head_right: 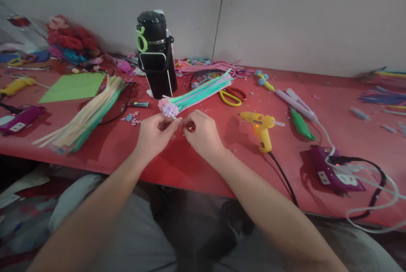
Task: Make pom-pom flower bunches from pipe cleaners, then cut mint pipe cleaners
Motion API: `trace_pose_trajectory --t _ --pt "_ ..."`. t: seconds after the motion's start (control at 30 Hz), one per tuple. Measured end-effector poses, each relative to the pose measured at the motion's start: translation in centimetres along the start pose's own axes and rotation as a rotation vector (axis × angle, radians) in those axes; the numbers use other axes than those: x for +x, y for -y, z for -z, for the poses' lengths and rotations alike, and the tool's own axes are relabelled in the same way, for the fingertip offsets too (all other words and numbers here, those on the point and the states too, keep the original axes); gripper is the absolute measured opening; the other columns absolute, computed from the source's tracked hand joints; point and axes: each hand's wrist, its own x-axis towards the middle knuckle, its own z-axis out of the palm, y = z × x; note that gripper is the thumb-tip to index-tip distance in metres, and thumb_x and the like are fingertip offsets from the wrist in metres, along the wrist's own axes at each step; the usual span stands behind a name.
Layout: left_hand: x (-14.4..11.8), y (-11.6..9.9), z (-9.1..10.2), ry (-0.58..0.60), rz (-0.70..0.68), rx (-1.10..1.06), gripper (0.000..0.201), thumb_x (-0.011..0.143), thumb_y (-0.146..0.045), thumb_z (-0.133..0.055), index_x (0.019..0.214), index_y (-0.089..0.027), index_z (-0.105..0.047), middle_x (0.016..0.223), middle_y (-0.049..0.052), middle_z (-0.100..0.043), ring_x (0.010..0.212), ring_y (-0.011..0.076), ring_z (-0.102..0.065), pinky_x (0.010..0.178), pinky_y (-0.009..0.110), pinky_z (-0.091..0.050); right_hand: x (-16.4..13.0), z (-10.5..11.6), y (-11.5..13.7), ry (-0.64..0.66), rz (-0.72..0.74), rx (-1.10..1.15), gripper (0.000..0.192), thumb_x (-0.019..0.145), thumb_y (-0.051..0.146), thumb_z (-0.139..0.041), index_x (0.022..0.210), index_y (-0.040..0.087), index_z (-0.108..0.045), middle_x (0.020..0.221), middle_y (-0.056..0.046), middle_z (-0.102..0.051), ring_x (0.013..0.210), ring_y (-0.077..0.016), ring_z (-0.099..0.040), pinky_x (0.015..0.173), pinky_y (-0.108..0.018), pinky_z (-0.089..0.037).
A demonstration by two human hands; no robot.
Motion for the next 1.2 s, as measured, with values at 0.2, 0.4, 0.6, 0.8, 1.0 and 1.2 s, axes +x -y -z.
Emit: trace_pose_trajectory --t 0.2,0.4,0.6,0.8,1.0,1.2 --pt "0.2 -0.5 -0.7 -0.045 0.207 -0.232 0.028 0.087 -0.036 -0.07 0.068 -0.016 -0.066 0.053 -0.001 -0.059 0.047 0.0106 -0.055 0.05 0.023 -0.044 -0.1 -0.6 -0.2 -0.078 0.235 -0.122 0.022 0.084 0.008 -0.054 0.066 0.02 -0.052 0.068 -0.002 -0.054 0.065 -0.0153 -0.05 0.062 -0.029 -0.041" --pt "0.8 -0.2 0.9 -0.112 -0.09 0.086 0.022 0.089 -0.031 -0.068 0.073 -0.017 -0.064 0.067 0.001 -0.065 0.06 0.0129 -0.057 0.061 0.026 -0.044 0.6 0.2 0.1 0.11 0.039 0.222 0.011 0.09 0.018 -0.058 0.088 0.018 -0.069 0.088 -0.006 -0.065 0.073 -0.0154 -0.061 0.068 -0.03 -0.052" --pt "0.0 -2.5 2.5 0.122 -0.233 0.44 0.006 0.091 -0.019 -0.061 0.088 -0.019 -0.066 0.089 0.006 -0.071 0.081 0.0195 -0.065 0.068 0.028 -0.044 0.9 3.2 1.9 0.201 -0.199 0.583 0.067 0.077 0.036 -0.08 0.138 0.024 -0.056 0.126 -0.011 -0.067 0.114 -0.0241 -0.065 0.091 -0.038 -0.058" --pt "-0.9 -6.0 1.9 0.274 -0.265 0.464 0.015 0.094 -0.021 -0.057 0.085 -0.018 -0.068 0.077 0.005 -0.068 0.068 0.0182 -0.061 0.063 0.029 -0.04 0.1 6.2 3.5 0.15 -0.181 0.472 0.046 0.078 0.038 -0.08 0.117 0.019 -0.067 0.114 -0.011 -0.073 0.108 -0.0249 -0.068 0.096 -0.042 -0.056" --pt "-0.9 -7.4 0.2 0.354 -0.41 0.28 0.023 0.088 -0.005 -0.054 0.088 -0.017 -0.074 0.085 0.008 -0.072 0.081 0.0199 -0.066 0.075 0.03 -0.047 -1.3 10.2 4.5 0.182 -0.166 0.355 0.059 0.077 0.035 -0.08 0.13 0.019 -0.06 0.113 -0.01 -0.071 0.1 -0.0214 -0.069 0.088 -0.037 -0.057" --pt "-2.1 -7.3 -0.9 0.439 -0.235 0.098 0.014 0.089 -0.019 -0.063 0.085 -0.019 -0.077 0.083 0.006 -0.074 0.077 0.0182 -0.065 0.073 0.029 -0.047 -3.2 11.3 3.8 0.171 -0.291 0.341 0.039 0.086 0.045 -0.07 0.112 0.016 -0.07 0.081 -0.003 -0.07 0.071 -0.0157 -0.064 0.068 -0.03 -0.053"
